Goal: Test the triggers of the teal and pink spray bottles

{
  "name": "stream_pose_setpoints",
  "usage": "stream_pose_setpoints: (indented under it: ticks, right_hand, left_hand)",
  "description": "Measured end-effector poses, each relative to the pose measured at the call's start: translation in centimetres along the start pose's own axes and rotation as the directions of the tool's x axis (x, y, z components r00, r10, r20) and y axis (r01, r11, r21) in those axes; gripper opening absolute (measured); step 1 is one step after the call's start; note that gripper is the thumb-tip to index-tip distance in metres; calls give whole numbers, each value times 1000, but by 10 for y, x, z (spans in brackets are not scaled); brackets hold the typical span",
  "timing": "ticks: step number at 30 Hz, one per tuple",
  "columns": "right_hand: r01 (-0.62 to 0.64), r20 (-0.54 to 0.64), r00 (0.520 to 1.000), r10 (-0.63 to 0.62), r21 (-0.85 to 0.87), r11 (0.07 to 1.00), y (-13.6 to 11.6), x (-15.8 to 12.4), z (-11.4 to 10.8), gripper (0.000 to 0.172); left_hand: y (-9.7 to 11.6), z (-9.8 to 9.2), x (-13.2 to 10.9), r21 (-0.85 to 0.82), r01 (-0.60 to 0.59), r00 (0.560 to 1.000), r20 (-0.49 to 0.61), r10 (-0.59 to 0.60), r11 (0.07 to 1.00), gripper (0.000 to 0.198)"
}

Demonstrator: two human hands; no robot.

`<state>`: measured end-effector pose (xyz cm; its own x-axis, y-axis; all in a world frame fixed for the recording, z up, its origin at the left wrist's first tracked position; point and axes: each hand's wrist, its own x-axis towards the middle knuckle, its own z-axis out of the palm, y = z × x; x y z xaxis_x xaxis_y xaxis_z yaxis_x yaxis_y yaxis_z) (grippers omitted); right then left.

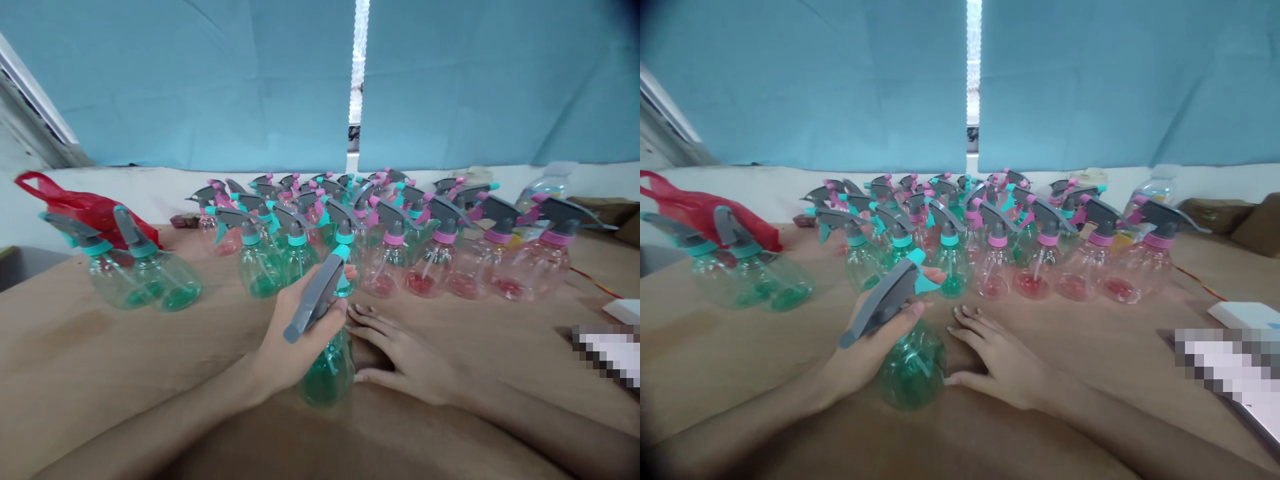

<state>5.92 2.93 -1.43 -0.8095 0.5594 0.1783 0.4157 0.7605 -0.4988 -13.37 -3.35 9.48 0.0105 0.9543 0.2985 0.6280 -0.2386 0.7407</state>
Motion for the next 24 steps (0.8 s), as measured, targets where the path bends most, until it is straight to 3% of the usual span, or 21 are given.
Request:
stream_pose_setpoints:
  ticks: [14, 24]
  right_hand:
    - [-26, 45, 999, 29, -75, 997, -1, 1, -1, 75]
    - [-32, 45, 998, 35, -78, 996, 0, 1, 1, 74]
  left_hand:
    - [-8, 5, 1, -143, -77, 997, -9, 77, 987, 36]
    - [-5, 2, 1, -124, -65, 998, -2, 65, 990, 32]
